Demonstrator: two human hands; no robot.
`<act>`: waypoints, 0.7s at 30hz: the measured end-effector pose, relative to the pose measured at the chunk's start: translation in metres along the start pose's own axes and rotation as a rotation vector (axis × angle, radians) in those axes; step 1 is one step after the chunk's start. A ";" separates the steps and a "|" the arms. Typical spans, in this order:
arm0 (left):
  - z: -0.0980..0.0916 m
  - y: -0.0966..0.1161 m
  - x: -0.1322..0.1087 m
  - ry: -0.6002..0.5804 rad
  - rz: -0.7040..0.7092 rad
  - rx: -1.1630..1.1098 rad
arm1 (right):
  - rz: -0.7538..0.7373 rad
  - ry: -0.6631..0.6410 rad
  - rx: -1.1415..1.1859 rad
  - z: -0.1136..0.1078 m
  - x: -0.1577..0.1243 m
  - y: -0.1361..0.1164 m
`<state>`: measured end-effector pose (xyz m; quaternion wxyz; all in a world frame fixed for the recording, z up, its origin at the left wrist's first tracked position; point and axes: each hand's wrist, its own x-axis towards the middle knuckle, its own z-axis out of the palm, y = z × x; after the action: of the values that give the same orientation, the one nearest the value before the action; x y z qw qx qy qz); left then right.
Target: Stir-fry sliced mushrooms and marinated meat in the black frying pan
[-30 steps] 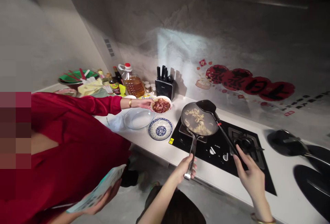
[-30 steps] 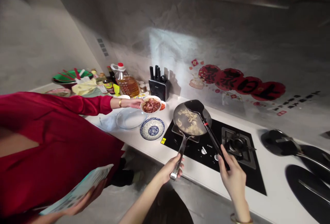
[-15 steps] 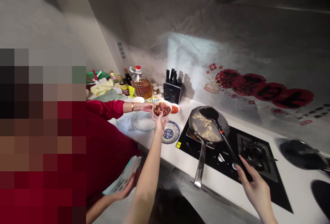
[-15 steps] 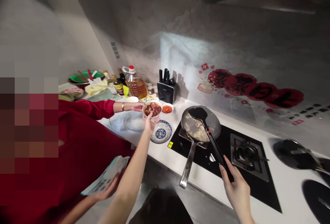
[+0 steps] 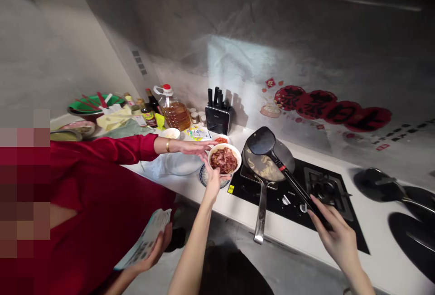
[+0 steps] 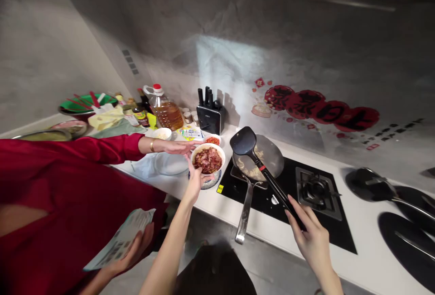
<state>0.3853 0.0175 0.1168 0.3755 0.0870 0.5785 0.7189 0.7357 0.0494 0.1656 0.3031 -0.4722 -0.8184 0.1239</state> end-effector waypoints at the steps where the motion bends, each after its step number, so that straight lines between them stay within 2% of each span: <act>1: 0.003 0.000 -0.002 -0.063 0.013 0.043 | -0.031 -0.010 -0.021 -0.006 0.001 0.001; 4: 0.016 0.001 0.000 -0.224 0.071 0.201 | -0.119 -0.052 -0.132 -0.020 0.005 0.002; 7: 0.036 0.006 0.011 -0.289 0.113 0.336 | -0.183 -0.054 -0.237 -0.027 0.014 0.002; 15: 0.090 0.017 0.038 -0.378 0.168 0.619 | -0.243 -0.100 -0.442 -0.032 0.046 0.005; 21: 0.123 0.013 0.052 -0.392 0.176 0.809 | -0.292 -0.132 -0.705 -0.028 0.062 -0.011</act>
<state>0.4118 0.1439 0.1513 0.3512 0.4099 0.7210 0.4346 0.7225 0.0937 0.2164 0.0833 -0.4169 -0.8872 -0.1792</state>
